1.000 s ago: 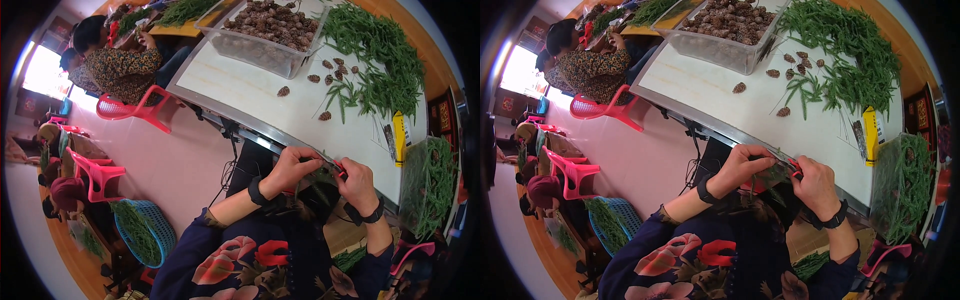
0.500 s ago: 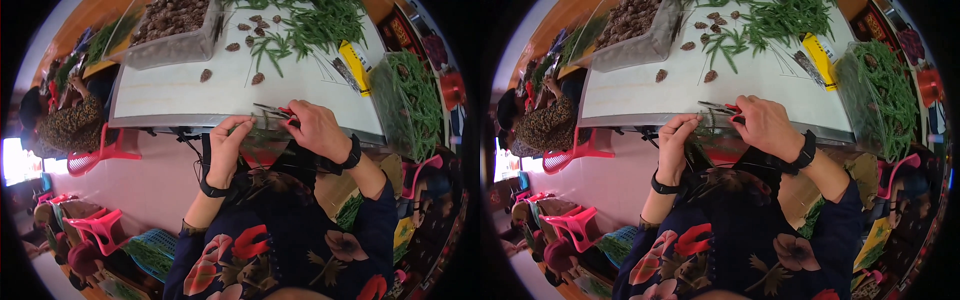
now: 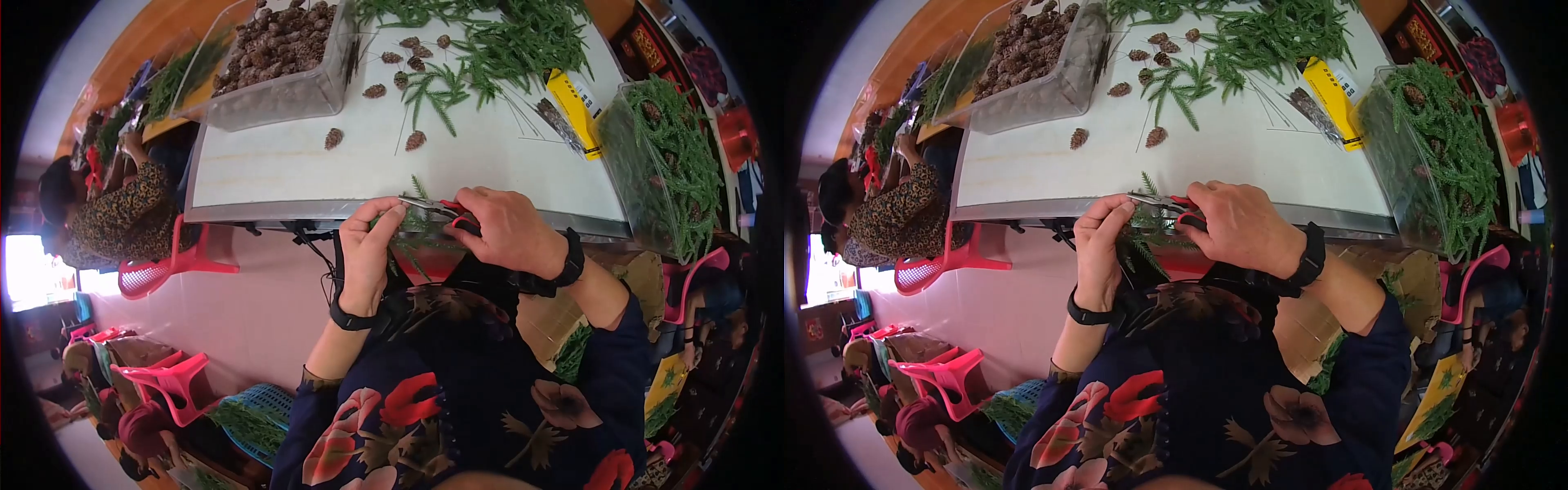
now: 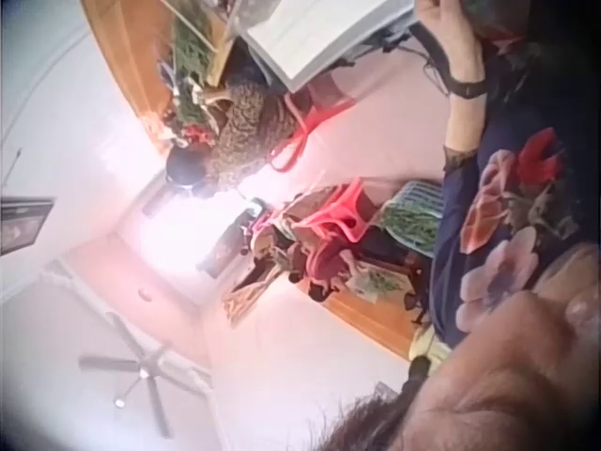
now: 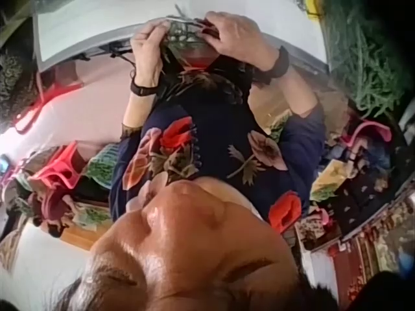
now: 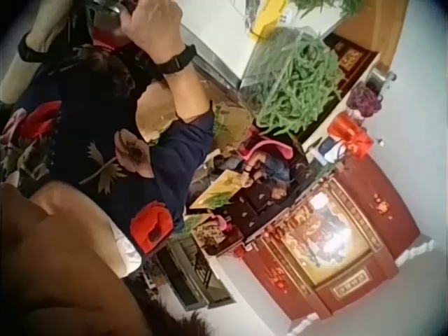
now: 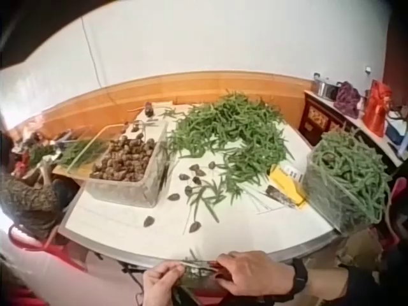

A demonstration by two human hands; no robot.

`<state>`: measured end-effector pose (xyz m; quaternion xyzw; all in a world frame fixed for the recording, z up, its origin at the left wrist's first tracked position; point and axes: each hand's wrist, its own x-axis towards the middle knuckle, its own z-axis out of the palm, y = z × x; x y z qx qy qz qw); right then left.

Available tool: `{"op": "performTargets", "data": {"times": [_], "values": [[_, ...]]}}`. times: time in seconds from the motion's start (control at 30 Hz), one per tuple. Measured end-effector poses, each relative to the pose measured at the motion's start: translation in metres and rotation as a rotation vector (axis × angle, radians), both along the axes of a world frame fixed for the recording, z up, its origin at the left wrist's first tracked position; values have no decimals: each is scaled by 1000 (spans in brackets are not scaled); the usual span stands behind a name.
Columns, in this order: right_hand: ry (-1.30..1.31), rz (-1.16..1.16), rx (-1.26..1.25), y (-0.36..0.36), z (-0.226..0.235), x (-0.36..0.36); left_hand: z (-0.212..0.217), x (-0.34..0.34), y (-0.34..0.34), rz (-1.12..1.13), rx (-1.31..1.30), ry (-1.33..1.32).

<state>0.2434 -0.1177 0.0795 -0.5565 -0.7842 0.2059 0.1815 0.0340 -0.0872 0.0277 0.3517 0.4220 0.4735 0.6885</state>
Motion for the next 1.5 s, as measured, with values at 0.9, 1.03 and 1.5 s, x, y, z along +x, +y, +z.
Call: {"op": "performTargets", "data": {"times": [0.9, 1.03, 1.5], "values": [[-11, 26, -104, 6, 13, -4, -4, 3, -1, -6, 166, 152], [-65, 35, -45, 5, 12, -6, -7, 0, -2, -37, 87, 64], [-538, -24, 321, 19, 8, -16, -5, -4, 7, 13, -6, -63]]}}
